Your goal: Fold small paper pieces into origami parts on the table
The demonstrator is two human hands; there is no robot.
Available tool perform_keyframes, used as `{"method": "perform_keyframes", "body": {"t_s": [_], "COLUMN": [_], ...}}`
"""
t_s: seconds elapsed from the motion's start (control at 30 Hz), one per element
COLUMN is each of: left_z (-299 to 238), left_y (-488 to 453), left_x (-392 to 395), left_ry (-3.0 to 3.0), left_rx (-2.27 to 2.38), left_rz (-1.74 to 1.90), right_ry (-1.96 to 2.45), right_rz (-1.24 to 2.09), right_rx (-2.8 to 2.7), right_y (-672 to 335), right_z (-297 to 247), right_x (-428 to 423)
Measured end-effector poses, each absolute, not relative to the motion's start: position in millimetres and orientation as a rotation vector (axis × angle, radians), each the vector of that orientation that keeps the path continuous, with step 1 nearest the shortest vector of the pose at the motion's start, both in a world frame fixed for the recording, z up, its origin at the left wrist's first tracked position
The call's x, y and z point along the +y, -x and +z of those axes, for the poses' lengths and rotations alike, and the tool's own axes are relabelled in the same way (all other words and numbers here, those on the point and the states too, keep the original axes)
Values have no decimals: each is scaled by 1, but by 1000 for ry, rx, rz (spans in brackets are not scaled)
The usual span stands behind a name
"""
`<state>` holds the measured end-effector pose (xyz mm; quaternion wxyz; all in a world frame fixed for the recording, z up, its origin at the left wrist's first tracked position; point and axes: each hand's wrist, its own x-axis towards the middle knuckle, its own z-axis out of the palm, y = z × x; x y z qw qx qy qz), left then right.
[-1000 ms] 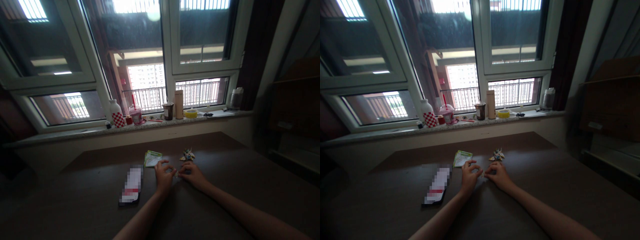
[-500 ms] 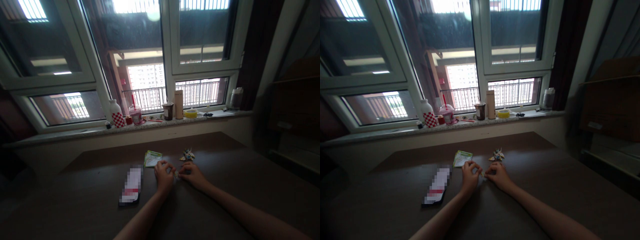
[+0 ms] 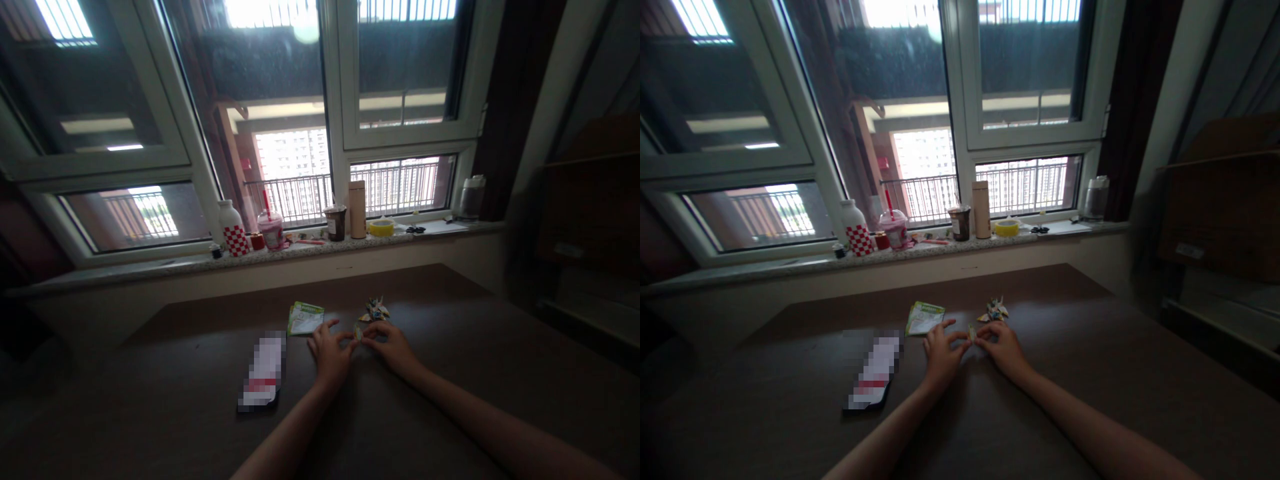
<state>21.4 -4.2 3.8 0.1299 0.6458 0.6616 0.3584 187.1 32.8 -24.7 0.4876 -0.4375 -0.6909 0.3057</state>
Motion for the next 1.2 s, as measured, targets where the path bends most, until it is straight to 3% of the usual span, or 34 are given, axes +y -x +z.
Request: {"method": "perform_keyframes", "body": {"t_s": [0.43, 0.7, 1.2], "left_z": [4, 8, 3], "left_y": [-24, -25, -25], "left_x": [-6, -10, -7], "left_ry": [-1918, -1923, -1945], "left_rx": [1931, 1972, 2085], "left_rz": [1023, 949, 836], "right_ry": [1033, 1203, 1423], "right_rz": [874, 607, 436], "right_rx": [-1635, -1755, -1858], "right_y": [-184, -187, -182], "right_z": [-24, -24, -30], "right_x": [31, 32, 35]}}
